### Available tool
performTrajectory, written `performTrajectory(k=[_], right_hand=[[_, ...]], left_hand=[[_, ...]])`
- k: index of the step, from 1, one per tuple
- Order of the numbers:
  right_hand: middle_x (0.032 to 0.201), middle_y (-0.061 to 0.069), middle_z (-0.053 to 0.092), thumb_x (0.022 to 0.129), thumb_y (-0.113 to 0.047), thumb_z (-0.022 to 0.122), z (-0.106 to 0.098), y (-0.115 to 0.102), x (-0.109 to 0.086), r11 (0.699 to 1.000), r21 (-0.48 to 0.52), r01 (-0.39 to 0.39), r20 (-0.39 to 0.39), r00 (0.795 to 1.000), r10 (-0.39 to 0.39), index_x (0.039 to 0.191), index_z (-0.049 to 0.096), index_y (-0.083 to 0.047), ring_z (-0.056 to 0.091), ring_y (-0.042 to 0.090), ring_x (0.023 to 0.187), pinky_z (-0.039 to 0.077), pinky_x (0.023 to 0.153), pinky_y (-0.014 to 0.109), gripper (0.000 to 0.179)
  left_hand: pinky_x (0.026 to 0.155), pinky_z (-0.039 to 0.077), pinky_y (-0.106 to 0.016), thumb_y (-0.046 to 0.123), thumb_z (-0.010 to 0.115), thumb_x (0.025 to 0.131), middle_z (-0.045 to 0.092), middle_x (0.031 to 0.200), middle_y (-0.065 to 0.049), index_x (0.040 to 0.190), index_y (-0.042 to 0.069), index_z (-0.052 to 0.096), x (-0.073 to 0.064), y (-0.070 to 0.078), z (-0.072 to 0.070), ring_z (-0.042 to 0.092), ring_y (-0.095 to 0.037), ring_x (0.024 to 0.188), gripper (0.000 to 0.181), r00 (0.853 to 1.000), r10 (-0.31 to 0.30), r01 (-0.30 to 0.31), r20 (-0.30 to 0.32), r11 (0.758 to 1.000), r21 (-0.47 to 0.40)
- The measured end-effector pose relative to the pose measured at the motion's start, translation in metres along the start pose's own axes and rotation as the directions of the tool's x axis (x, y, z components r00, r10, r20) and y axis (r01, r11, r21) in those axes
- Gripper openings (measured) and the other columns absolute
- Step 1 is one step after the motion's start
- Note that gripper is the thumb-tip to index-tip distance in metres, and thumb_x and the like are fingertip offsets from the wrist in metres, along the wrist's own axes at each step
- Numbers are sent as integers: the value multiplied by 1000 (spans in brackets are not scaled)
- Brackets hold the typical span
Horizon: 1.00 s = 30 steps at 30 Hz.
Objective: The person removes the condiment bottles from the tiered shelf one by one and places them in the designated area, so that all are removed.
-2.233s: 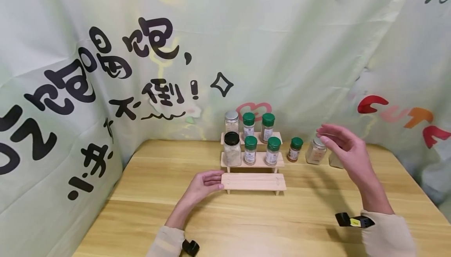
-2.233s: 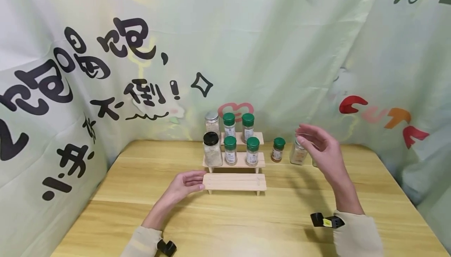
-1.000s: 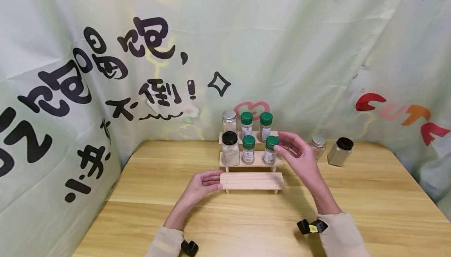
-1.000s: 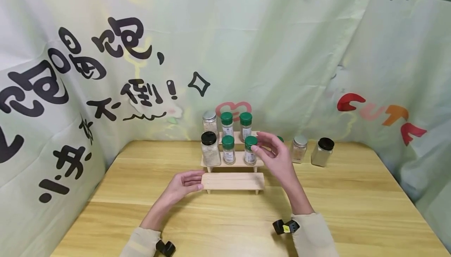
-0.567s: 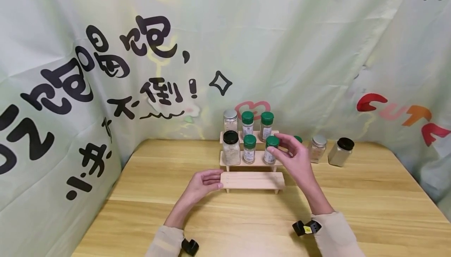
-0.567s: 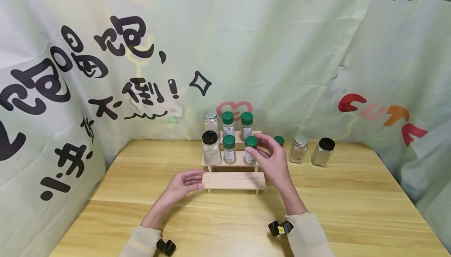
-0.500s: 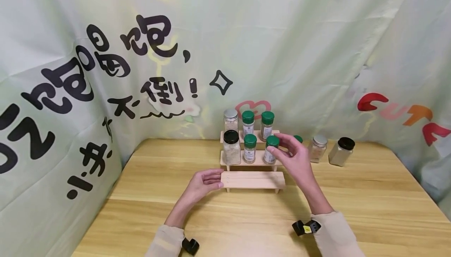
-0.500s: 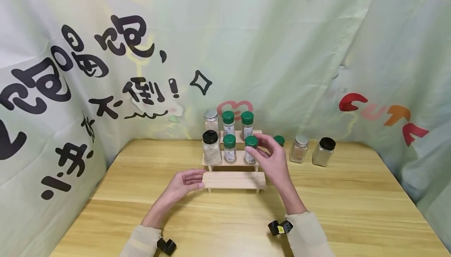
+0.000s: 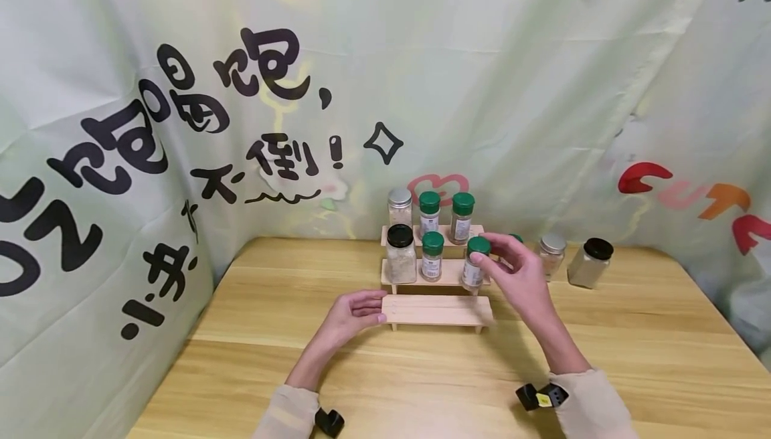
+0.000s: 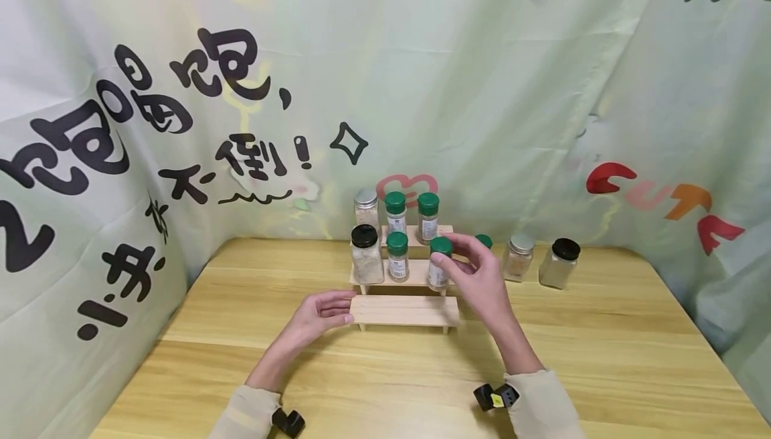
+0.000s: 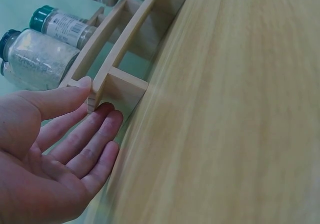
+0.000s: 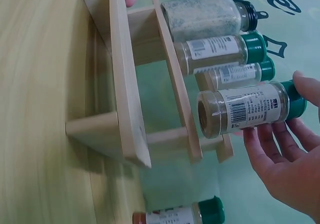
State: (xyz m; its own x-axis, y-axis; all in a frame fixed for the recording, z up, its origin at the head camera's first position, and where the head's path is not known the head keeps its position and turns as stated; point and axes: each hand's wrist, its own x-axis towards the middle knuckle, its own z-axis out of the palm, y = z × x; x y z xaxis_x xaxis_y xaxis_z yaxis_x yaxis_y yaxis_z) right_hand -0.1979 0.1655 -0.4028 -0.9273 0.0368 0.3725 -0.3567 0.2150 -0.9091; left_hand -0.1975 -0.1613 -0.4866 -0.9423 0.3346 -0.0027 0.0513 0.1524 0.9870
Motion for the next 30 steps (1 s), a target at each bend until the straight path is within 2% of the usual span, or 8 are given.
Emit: performTrajectory(k=[6, 14, 21, 30], right_hand=[[116, 7, 67, 95, -15, 77, -11, 2, -3, 1000, -22, 12, 0, 1000, -12, 128, 65, 0, 65, 10, 106, 55, 92, 16, 38], [118, 7, 64, 96, -14, 75, -25, 2, -11, 995, -94, 42, 21, 999, -40, 128, 66, -2, 64, 7, 106, 55, 88, 14, 36], [119, 3, 64, 94, -6, 75, -39, 2, -17, 992, -105, 75, 7, 997, -75, 129, 66, -1, 65, 6, 106, 56, 87, 14, 36], [119, -2, 64, 94, -5, 75, -51, 13, -22, 989, -137, 59, -11, 998, -61, 129, 65, 0, 64, 3, 105, 54, 87, 12, 37]], left_hand=[[92, 59, -30, 1, 77, 89, 67, 123, -25, 134, -7, 61, -1, -1, -3, 67, -37, 112, 48, 1000, -2, 2, -3, 1000, -2], [94, 59, -30, 2, 78, 89, 67, 125, -25, 135, -6, 61, -2, -3, -2, 67, -37, 113, 49, 1000, -4, 4, -8, 1000, 7], [93, 58, -29, 3, 78, 89, 68, 124, -24, 134, -5, 62, 1, -3, -1, 67, -37, 113, 48, 1000, 9, -9, -2, 1000, 10], [92, 59, -28, 1, 77, 89, 68, 123, -25, 133, -7, 63, 1, -3, -1, 67, -37, 112, 47, 1000, 17, -17, -4, 1000, 13]])
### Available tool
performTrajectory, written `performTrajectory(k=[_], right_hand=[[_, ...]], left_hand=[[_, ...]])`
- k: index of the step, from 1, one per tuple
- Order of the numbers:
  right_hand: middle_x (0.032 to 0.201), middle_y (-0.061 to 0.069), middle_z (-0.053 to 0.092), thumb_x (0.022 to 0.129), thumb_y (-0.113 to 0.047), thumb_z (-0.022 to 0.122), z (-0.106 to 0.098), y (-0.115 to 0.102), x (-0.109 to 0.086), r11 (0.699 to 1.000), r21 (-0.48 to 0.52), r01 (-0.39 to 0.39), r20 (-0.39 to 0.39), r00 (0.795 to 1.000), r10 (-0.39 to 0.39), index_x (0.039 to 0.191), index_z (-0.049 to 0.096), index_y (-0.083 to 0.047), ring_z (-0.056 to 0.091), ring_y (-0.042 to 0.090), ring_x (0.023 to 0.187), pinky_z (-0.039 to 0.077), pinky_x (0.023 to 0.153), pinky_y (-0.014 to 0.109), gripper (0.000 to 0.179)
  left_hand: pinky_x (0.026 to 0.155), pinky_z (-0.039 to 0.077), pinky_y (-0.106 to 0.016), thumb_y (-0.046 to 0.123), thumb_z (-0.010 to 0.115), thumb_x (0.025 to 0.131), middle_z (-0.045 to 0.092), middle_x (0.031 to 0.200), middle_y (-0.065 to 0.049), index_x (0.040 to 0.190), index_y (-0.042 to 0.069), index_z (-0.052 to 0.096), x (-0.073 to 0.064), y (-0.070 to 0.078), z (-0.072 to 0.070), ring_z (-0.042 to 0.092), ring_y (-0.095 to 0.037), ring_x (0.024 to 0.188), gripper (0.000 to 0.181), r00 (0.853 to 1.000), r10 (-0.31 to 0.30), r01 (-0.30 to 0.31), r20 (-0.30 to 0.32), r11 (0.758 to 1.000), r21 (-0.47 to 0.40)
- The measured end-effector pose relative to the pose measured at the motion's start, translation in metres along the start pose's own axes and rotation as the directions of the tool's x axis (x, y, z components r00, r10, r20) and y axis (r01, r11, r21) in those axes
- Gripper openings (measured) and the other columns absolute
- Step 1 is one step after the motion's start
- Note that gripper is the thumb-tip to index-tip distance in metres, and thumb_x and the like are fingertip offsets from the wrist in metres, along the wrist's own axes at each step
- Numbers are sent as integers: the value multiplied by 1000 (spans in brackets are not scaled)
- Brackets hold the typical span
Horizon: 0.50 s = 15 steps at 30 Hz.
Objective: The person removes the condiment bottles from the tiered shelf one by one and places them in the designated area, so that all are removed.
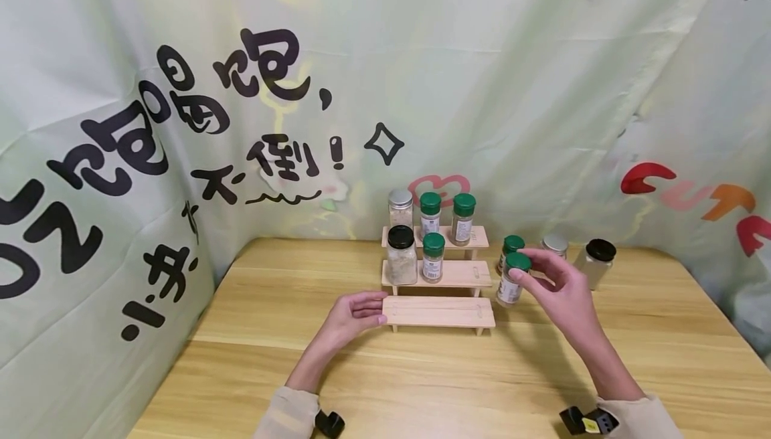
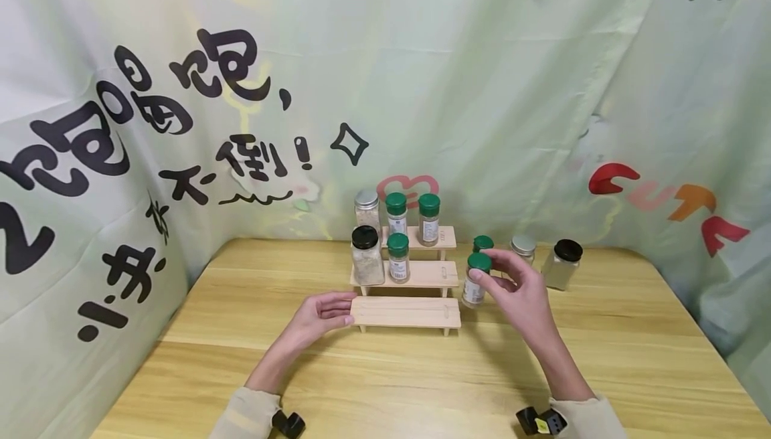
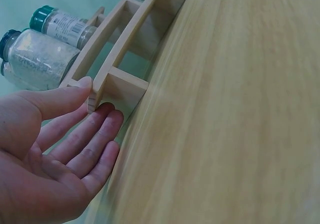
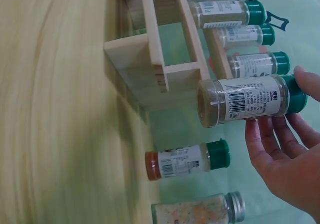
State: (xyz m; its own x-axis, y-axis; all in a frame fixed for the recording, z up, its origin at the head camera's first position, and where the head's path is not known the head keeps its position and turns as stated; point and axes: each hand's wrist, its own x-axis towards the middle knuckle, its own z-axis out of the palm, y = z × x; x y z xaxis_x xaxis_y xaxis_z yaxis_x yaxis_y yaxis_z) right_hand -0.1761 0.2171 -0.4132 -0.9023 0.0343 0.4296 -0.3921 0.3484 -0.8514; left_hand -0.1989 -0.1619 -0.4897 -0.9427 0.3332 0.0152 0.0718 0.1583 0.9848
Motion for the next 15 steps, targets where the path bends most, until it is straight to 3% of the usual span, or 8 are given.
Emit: performTrajectory(k=[8, 15], right_hand=[[117, 1, 66, 94, -6, 75, -3, 13, -2, 1000, -19, -5, -1, 1000, 5, 128, 65, 0, 64, 2, 106, 55, 86, 12, 36], [116, -1, 67, 94, -8, 75, -6, 26, -2, 998, 21, -56, -3, 998, 57, 128, 65, 1, 64, 3, 106, 55, 87, 14, 36]], left_hand=[[92, 59, -28, 1, 77, 89, 68, 123, -25, 134, -6, 62, -1, 0, 0, 67, -38, 111, 47, 1000, -6, 6, -2, 1000, 4], [91, 59, -28, -1, 77, 89, 68, 123, -26, 133, -7, 62, 0, 2, 1, 67, -38, 111, 47, 1000, -10, 10, -5, 1000, -4]])
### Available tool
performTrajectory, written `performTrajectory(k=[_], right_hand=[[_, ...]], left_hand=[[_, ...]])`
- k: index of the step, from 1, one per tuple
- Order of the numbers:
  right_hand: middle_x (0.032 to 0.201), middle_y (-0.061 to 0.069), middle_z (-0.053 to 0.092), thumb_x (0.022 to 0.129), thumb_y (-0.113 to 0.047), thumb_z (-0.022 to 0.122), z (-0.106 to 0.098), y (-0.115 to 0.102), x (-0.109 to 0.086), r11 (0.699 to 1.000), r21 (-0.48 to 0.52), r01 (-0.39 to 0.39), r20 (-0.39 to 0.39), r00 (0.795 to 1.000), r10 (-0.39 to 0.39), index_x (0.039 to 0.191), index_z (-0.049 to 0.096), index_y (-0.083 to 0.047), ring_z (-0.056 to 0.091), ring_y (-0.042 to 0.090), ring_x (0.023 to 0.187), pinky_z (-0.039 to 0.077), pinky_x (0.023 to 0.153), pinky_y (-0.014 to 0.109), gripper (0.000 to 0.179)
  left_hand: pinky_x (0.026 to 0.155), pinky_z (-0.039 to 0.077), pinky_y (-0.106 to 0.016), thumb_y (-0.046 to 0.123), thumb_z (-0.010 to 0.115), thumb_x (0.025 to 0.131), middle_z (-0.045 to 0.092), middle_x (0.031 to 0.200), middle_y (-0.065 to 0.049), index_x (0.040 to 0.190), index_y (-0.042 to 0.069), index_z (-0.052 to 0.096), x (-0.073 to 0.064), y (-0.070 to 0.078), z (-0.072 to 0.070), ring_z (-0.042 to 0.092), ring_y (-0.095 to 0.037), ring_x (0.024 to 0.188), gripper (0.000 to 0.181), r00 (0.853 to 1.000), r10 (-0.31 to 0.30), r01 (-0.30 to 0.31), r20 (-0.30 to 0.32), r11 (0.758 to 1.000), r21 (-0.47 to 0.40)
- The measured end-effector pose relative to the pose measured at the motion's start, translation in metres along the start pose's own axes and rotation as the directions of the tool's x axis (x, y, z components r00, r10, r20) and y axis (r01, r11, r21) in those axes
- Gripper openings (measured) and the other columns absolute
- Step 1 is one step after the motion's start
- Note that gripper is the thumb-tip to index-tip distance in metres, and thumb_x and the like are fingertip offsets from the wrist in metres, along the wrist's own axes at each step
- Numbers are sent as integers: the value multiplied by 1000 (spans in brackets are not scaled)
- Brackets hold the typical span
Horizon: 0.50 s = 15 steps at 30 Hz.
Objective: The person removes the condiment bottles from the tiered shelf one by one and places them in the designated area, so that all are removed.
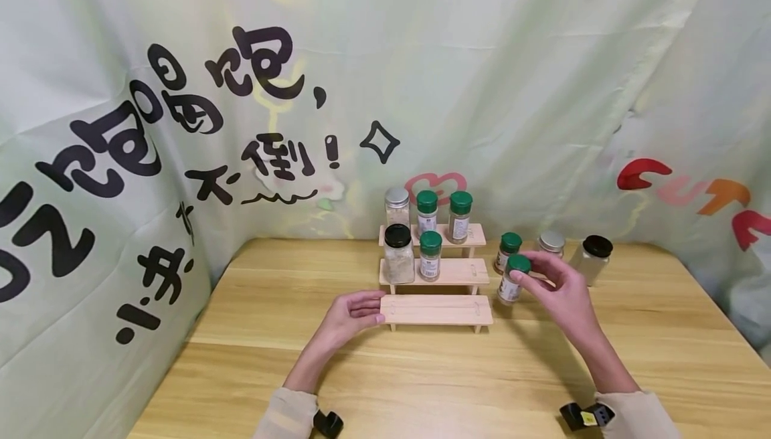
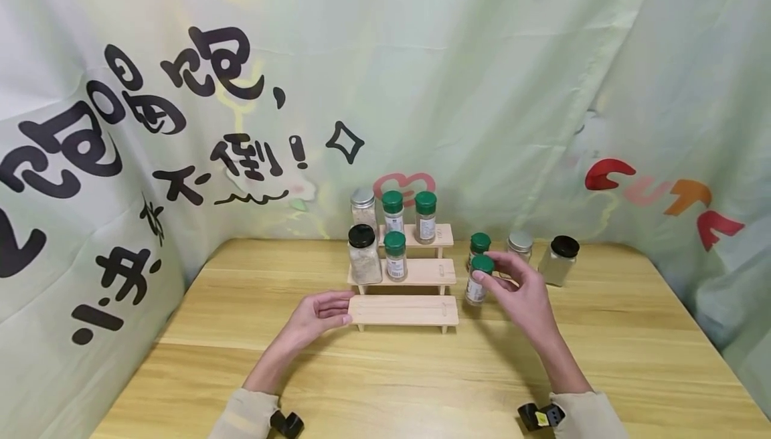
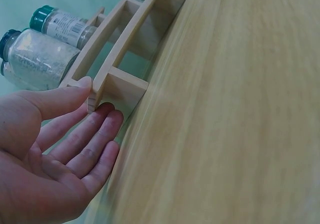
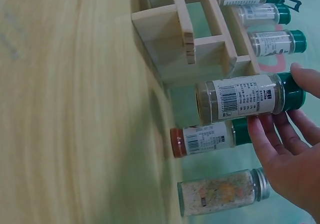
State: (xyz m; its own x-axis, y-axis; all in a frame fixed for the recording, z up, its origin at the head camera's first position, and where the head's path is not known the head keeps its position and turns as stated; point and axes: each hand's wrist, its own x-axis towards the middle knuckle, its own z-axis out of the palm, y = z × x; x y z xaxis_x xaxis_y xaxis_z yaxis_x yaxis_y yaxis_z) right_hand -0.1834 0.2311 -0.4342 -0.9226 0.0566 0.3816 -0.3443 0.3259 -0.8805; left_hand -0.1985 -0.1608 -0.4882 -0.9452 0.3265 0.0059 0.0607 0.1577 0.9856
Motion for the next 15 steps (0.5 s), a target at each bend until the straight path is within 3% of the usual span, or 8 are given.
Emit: performTrajectory(k=[11, 15], right_hand=[[124, 10, 63, 96, -11, 75, 1, 18, -1, 999, -18, -36, 47, 998, 37, 132, 62, 3, 59, -1, 112, 52, 91, 11, 41], [126, 14, 62, 97, -13, 74, 2, 21, -1, 999, -12, -44, 48, 998, 44, 133, 61, 3, 59, 1, 112, 52, 91, 11, 41]], left_hand=[[91, 60, -31, 2, 77, 90, 70, 120, -23, 132, -8, 62, -1, 0, -2, 70, -29, 106, 46, 999, 30, -31, 14, 999, 15], [91, 60, -29, 1, 78, 89, 69, 121, -22, 133, -5, 63, -1, 0, -1, 69, -31, 108, 47, 1000, 0, 0, 3, 1000, 3]])
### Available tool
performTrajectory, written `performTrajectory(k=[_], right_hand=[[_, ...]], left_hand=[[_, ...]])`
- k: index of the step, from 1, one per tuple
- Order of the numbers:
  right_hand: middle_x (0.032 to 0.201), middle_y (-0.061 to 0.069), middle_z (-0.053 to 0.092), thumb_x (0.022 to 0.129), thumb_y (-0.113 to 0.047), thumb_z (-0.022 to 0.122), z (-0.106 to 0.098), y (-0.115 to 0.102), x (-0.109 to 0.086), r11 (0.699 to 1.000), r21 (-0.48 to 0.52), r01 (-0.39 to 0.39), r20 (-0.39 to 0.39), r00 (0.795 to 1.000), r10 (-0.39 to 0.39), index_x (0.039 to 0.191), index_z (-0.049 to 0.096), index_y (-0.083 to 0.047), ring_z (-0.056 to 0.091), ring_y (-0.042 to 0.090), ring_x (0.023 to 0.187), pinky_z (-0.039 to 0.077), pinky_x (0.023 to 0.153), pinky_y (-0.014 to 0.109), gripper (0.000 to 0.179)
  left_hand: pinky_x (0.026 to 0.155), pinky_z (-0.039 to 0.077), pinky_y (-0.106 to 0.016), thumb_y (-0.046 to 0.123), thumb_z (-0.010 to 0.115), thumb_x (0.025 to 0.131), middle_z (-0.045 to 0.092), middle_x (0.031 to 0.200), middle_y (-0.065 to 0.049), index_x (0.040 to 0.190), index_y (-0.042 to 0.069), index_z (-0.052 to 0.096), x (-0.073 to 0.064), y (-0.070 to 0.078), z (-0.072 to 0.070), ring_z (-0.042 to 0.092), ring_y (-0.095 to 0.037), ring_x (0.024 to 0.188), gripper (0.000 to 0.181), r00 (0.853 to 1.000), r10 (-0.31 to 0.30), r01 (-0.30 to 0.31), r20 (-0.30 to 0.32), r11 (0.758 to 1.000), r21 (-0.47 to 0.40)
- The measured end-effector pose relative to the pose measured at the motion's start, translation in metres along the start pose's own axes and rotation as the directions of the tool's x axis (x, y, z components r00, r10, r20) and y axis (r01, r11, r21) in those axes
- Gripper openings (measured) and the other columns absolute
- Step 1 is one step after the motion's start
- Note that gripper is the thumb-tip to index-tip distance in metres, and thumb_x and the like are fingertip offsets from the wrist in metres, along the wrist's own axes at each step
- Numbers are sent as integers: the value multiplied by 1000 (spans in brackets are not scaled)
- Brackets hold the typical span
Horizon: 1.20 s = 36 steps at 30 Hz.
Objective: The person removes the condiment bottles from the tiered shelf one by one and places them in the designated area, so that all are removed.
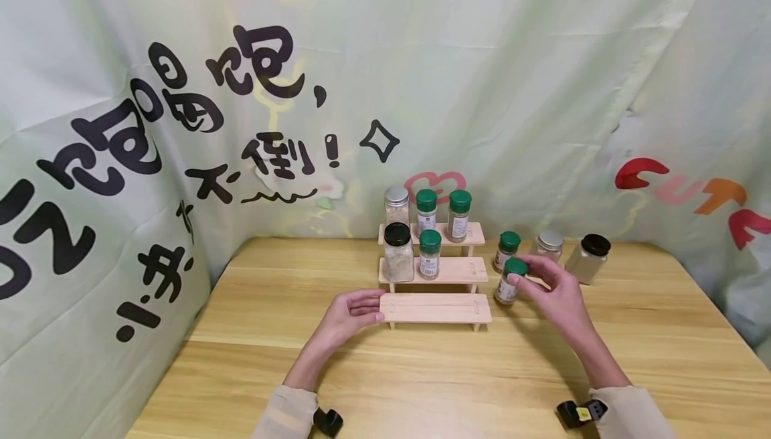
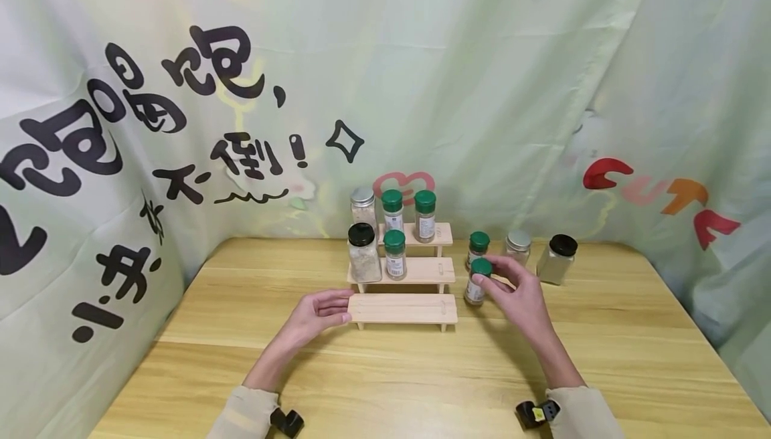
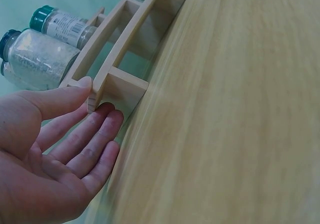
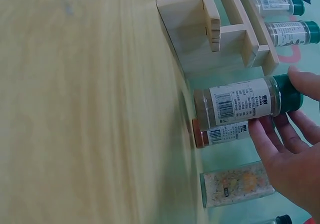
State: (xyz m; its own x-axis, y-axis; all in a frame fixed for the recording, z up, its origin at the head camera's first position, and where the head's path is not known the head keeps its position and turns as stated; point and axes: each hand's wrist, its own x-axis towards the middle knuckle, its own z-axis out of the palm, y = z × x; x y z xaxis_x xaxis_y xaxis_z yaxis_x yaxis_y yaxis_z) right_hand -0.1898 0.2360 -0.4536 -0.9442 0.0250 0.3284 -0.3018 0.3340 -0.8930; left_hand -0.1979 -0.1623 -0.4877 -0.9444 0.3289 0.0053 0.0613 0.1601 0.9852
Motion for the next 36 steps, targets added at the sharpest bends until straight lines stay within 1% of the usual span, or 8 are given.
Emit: performTrajectory(k=[6, 11, 18, 23, 26, 31, 33, 36], right_hand=[[128, 18, 61, 98, -16, 73, -1, 4, 1, 999, -30, -16, 8, 1000, 16, 134, 61, 2, 57, -1, 112, 51, 90, 10, 43], [130, 19, 59, 98, -18, 72, -3, 7, 0, 998, -48, -36, 11, 999, 36, 135, 60, 2, 56, -3, 111, 50, 89, 8, 43], [130, 18, 59, 99, -20, 72, -5, 8, 1, 996, -76, -34, 17, 999, 35, 136, 59, 1, 56, -3, 110, 47, 90, 6, 45], [130, 20, 60, 99, -22, 71, -6, 7, -1, 994, -97, -42, 33, 998, 45, 138, 58, 0, 56, -6, 108, 49, 87, 6, 46], [129, 20, 61, 100, -22, 71, -7, 6, -2, 994, -106, -38, 41, 998, 43, 140, 57, -1, 55, -6, 108, 49, 87, 7, 47], [133, 21, 59, 101, -18, 69, -10, 2, -2, 999, -44, -2, 38, 999, 4, 141, 55, 2, 57, 1, 114, 49, 93, 8, 47], [133, 21, 59, 101, -15, 68, -11, 0, -1, 1000, -9, 18, 24, 1000, -18, 140, 54, 4, 59, 4, 115, 50, 94, 10, 45], [131, 20, 62, 100, -11, 68, -13, -8, 0, 999, 13, 45, -12, 999, -45, 138, 56, 5, 61, 8, 115, 51, 94, 11, 42]], left_hand=[[91, 59, -28, -1, 77, 89, 69, 121, -25, 132, -7, 63, 2, 0, 1, 68, -36, 110, 46, 1000, -1, 1, 3, 1000, -3], [91, 59, -28, 0, 77, 89, 69, 122, -24, 132, -6, 63, 3, 0, 1, 68, -35, 111, 46, 1000, -3, 3, 4, 1000, -5], [91, 59, -28, -1, 77, 89, 68, 122, -24, 133, -6, 63, 4, 0, 0, 68, -37, 111, 46, 1000, 1, -1, 3, 1000, 4], [91, 59, -28, -1, 77, 89, 68, 122, -25, 133, -8, 62, 3, 0, 1, 68, -37, 110, 47, 1000, 14, -14, 5, 1000, 2], [91, 59, -28, -1, 77, 89, 68, 122, -25, 133, -7, 63, 2, -1, 2, 68, -36, 110, 46, 1000, 6, -6, 4, 1000, -1], [90, 59, -27, -2, 77, 89, 69, 121, -24, 132, -6, 63, 1, -2, 2, 68, -36, 110, 46, 1000, -3, 3, 1, 1000, -8], [90, 59, -27, -2, 77, 89, 69, 120, -24, 132, -7, 63, 1, -2, 2, 68, -36, 110, 45, 1000, -4, 4, 1, 1000, -9], [89, 60, -27, -2, 77, 89, 69, 121, -25, 133, -7, 63, 0, -2, 1, 68, -36, 110, 46, 1000, -3, 3, 1, 1000, -12]])
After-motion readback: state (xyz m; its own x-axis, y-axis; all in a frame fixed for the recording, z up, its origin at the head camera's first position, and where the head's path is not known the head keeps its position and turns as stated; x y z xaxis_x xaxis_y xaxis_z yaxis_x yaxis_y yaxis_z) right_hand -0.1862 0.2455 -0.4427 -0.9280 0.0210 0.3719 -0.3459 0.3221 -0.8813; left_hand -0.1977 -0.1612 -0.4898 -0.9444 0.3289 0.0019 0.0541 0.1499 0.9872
